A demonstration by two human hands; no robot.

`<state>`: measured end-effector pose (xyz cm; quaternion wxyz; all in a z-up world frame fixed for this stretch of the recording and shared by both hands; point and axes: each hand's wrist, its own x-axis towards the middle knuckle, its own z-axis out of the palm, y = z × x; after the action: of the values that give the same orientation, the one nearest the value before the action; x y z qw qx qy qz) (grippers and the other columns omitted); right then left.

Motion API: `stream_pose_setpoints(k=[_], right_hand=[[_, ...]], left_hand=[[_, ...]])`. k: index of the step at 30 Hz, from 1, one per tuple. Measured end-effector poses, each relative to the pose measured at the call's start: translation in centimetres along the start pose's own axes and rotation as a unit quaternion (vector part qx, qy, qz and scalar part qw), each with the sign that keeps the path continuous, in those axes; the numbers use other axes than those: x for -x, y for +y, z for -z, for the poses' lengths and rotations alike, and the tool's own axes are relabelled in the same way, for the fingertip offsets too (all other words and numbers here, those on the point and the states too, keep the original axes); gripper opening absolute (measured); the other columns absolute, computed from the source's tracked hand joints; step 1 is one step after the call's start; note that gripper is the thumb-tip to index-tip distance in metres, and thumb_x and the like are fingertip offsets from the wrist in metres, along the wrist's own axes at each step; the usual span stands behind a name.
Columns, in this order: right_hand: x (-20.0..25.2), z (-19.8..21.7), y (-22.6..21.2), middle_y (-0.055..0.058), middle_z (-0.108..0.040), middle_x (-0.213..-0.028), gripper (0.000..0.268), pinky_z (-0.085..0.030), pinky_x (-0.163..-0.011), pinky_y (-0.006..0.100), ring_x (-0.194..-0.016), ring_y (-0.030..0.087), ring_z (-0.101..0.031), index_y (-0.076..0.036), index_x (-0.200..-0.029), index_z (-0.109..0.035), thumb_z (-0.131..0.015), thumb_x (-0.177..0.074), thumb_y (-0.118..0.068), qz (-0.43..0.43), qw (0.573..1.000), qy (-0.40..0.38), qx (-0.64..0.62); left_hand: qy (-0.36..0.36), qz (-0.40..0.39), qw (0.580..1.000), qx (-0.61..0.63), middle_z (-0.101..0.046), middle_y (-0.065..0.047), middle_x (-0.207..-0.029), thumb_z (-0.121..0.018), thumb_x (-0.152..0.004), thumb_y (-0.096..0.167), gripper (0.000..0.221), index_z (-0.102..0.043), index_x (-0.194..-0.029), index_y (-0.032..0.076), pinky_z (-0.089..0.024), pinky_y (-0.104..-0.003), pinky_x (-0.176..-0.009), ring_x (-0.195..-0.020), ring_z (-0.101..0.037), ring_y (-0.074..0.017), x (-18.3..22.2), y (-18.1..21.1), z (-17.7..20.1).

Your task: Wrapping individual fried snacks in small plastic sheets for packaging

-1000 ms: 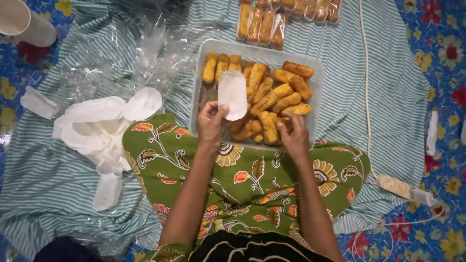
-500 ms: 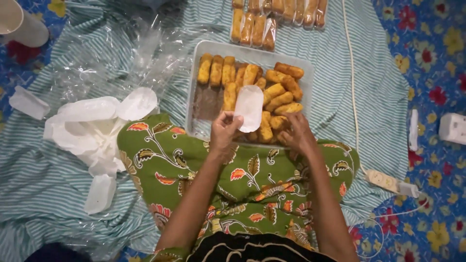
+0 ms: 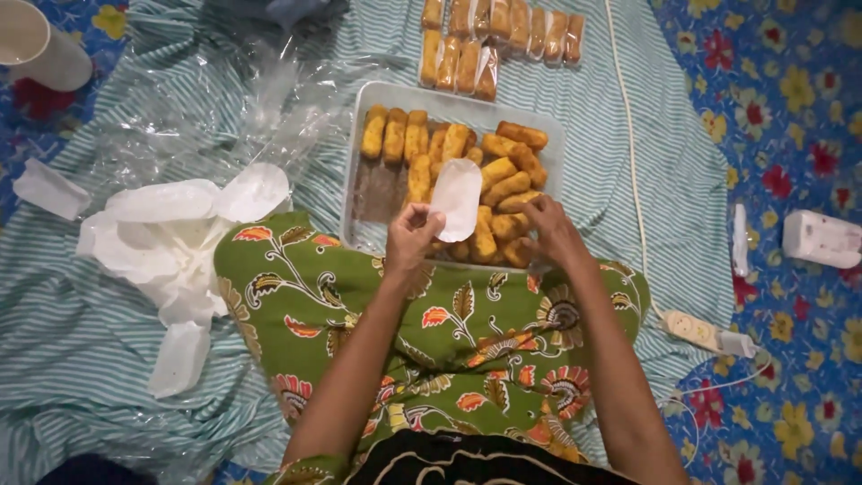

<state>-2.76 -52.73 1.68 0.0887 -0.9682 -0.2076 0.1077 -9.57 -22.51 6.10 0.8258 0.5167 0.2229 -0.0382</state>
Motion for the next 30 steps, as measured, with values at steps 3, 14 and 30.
stream_pose_setpoints(k=[3, 14, 30], right_hand=[[0.0, 1.9, -2.2, 0.016, -0.050, -0.127, 0.060, -0.054, -0.093, 0.056, -0.118, 0.045, -0.056, -0.023, -0.131, -0.055, -0.082, -0.078, -0.024, -0.004, 0.999, -0.052, 0.015], [-1.5, 3.0, -3.5, 0.010, -0.048, -0.119, 0.069, -0.055, -0.091, 0.048, -0.111, 0.039, -0.062, -0.046, -0.139, -0.051, -0.078, -0.076, -0.051, -0.021, 0.978, -0.151, 0.146], [-1.5, 1.9, -1.2, 0.005, -0.044, -0.119, 0.053, -0.052, -0.086, 0.047, -0.117, 0.033, -0.049, -0.030, -0.121, -0.057, -0.081, -0.074, -0.037, 0.089, 0.993, -0.053, 0.058]], left_hand=[[-0.009, -0.001, 1.000, 0.009, -0.067, 0.001, -0.082, -0.084, -0.083, 0.016, 0.022, -0.071, -0.099, 0.010, -0.063, -0.025, -0.058, -0.070, -0.064, -0.0060, 0.2, 0.2, 0.0], [-0.012, 0.011, 0.999, 0.037, -0.068, 0.000, -0.082, -0.085, -0.082, 0.016, 0.024, -0.071, -0.100, 0.009, -0.065, -0.027, -0.057, -0.069, -0.064, -0.0065, 0.3, 0.1, 0.0], [-0.008, 0.025, 1.000, -0.011, -0.069, 0.000, -0.085, -0.084, -0.083, 0.017, 0.022, -0.070, -0.099, 0.011, -0.066, -0.027, -0.061, -0.072, -0.064, -0.0062, -0.6, -0.8, 0.0]])
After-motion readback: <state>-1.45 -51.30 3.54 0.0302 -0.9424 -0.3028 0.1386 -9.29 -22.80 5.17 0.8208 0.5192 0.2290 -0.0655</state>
